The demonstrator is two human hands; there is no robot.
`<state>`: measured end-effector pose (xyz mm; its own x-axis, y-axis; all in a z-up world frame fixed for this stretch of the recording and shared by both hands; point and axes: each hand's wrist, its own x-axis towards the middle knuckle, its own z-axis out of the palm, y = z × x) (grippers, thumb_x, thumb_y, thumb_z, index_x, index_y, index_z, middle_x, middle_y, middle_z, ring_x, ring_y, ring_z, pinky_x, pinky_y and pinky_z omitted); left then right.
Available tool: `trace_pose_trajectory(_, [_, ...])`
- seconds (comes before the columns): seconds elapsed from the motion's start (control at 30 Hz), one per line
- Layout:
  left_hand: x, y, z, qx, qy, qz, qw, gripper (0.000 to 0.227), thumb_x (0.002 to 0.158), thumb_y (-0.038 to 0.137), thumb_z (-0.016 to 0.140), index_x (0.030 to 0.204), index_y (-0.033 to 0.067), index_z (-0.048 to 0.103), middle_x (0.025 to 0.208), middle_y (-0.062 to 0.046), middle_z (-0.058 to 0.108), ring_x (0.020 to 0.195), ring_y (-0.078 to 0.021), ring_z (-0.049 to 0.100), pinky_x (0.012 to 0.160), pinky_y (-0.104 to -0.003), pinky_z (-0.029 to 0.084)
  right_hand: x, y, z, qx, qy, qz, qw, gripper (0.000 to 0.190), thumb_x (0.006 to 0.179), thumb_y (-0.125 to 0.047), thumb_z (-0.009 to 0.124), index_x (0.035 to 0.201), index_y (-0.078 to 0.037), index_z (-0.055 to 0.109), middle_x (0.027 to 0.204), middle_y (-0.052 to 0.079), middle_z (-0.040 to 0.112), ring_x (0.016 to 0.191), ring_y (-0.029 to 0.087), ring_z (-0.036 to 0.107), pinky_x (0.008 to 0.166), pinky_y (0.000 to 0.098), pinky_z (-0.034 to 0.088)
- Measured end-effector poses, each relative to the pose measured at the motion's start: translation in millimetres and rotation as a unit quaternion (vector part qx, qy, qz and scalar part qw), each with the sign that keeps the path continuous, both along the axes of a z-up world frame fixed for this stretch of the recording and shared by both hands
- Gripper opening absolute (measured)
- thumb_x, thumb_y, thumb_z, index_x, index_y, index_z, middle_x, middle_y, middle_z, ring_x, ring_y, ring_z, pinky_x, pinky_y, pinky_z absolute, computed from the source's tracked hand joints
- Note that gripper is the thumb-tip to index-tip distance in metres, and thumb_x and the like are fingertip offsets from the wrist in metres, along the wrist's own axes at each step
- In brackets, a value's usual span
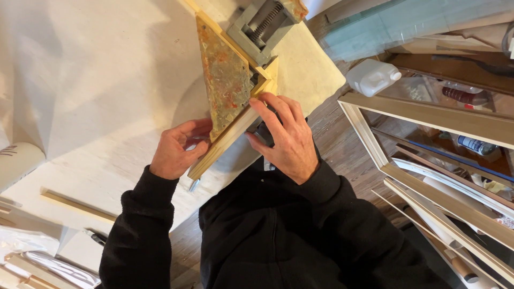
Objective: Assembling a wooden frame by gluing and joining pieces using a miter clamp and hammer.
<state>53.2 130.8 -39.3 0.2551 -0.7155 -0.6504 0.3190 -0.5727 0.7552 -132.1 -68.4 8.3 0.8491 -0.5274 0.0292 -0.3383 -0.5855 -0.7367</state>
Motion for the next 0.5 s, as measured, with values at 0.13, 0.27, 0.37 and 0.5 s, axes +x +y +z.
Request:
trace_pose_trajectory(0.13, [1.1, -0.2, 0.5, 0.003, 0.013, 0.000, 1.000, 0.049, 0.089, -0.004, 0.062, 0.138, -0.0079, 0.057, 0.130, -0.016, 0.070, 0.121, -0.0212, 0.068, 0.106, -0.036, 0.054, 2.5, -4.7, -6.1, 0.011, 0.011, 0.017, 1.000, 0.071, 0.074, -0.014, 0.090, 0.135, -0.007, 0.054, 0.145, 0.010, 0.056, 0.127, 0.035, 0.054, 0.106, 0.0424, 0.051])
trace_pose_trajectory(0.27, [1.1, -0.3, 0.0, 0.015, 0.010, 0.004, 1.000, 0.049, 0.089, -0.004, 0.062, 0.138, -0.0079, 0.058, 0.129, -0.017, 0.071, 0.120, -0.0215, 0.068, 0.105, -0.036, 0.054, 3.2, -6.4, -8.0, 0.018, 0.012, 0.026, 0.999, 0.072, 0.075, -0.016, 0.091, 0.135, -0.007, 0.052, 0.146, 0.010, 0.056, 0.126, 0.036, 0.054, 0.106, 0.0419, 0.050])
trace_pose_trajectory(0.37, [0.9, 1.9, -0.2, 0.015, 0.021, 0.017, 1.000, 0.049, 0.089, -0.005, 0.062, 0.138, -0.0083, 0.057, 0.130, -0.017, 0.070, 0.121, -0.0217, 0.068, 0.106, -0.036, 0.054, 2.5, -7.4, -7.9, 0.024, 0.009, 0.031, 0.999, 0.073, 0.075, -0.017, 0.091, 0.136, -0.006, 0.051, 0.145, 0.011, 0.055, 0.126, 0.037, 0.054, 0.106, 0.0422, 0.050])
trace_pose_trajectory(0.5, [4.1, 5.4, -5.6, 0.002, 0.032, 0.020, 0.999, 0.050, 0.090, -0.006, 0.062, 0.139, -0.0085, 0.056, 0.131, -0.018, 0.069, 0.122, -0.0225, 0.067, 0.108, -0.037, 0.053, 3.4, -10.8, -9.0, 0.024, 0.000, 0.033, 0.999, 0.074, 0.076, -0.017, 0.091, 0.137, -0.006, 0.050, 0.145, 0.011, 0.055, 0.126, 0.037, 0.054, 0.107, 0.0425, 0.050])
